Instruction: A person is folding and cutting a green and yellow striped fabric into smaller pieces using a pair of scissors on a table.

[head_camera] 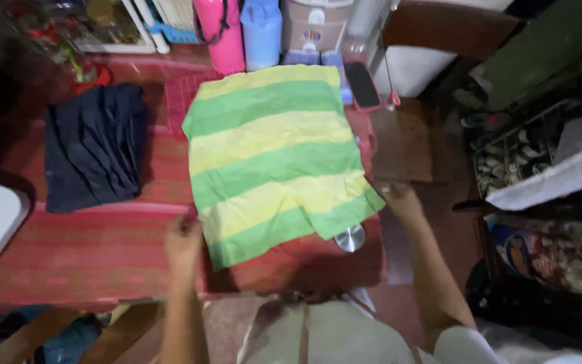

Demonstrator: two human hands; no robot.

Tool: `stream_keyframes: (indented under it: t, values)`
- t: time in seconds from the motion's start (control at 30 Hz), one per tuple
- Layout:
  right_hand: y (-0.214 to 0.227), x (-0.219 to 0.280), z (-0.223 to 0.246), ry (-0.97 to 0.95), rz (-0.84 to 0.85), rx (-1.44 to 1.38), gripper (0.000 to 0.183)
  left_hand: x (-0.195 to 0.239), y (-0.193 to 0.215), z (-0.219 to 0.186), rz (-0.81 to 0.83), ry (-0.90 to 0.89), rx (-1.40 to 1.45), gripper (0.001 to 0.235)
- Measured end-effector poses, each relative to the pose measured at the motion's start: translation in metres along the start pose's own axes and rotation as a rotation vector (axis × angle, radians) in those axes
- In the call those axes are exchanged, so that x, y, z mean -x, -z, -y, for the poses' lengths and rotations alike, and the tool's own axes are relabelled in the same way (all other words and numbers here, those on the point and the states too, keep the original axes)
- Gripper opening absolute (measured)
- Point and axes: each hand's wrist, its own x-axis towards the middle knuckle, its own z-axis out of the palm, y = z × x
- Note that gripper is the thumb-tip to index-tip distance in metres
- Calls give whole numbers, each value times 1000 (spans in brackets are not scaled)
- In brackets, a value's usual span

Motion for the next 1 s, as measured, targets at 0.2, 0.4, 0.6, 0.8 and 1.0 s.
stream_keyframes:
  t: [0.2,0.4,0.6,0.8,1.0]
  values:
    - [-73,13,-3,300,-323,667,50,40,-35,47,-40,200,-981,41]
    - [-3,55,25,-26,87,330,37,48,3,41,-39,192,-508,29]
    - [42,152,-44,-48,101,312,32,78,55,68,-43,112,-783,35]
    - [41,202,-49,-98,188,271,33,97,82,69,-18,79,-816,25]
    - [33,197,-68,-47,237,509,32,102,82,72,-41,26,-817,19]
